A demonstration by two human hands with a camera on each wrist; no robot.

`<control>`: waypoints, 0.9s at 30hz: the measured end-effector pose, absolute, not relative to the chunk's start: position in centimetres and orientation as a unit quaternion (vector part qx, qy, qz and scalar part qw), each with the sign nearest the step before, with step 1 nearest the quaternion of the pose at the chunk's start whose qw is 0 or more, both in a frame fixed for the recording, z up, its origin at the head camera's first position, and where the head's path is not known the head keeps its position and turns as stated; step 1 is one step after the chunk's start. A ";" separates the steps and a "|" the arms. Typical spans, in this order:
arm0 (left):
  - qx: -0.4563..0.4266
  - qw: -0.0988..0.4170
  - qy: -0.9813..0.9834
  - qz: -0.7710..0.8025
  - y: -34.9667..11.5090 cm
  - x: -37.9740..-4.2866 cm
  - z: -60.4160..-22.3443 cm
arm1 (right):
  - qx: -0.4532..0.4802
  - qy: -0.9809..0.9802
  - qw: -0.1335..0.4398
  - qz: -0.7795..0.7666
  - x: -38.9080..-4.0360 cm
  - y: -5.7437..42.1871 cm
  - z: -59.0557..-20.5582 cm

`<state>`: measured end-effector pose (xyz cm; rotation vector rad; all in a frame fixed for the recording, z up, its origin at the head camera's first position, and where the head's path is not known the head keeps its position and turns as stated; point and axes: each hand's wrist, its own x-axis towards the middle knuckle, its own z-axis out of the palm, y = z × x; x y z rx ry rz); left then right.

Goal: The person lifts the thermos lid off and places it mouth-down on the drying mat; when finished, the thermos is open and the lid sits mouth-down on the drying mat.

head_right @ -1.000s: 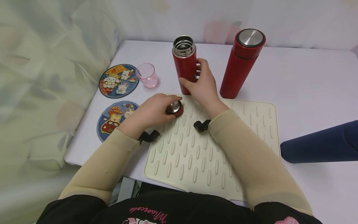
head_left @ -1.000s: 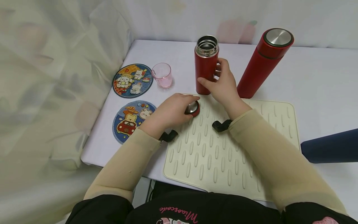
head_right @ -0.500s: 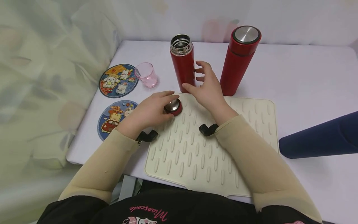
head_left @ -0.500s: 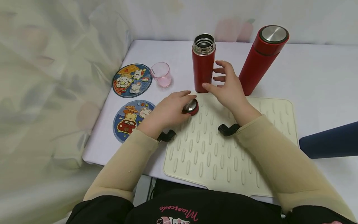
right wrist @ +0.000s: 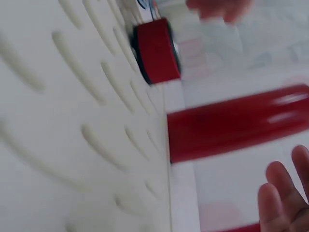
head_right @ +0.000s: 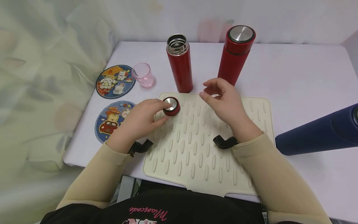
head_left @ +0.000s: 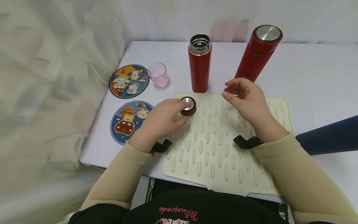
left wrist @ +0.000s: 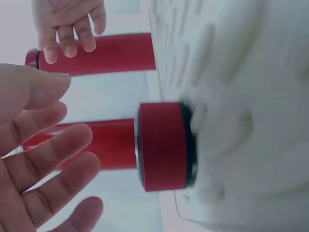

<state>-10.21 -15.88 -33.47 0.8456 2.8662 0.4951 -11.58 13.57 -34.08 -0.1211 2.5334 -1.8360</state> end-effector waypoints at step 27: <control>0.406 0.062 0.892 0.190 -14.0 -6.5 -33.9 | 0.142 0.738 -0.068 -0.657 -16.9 16.7 -35.2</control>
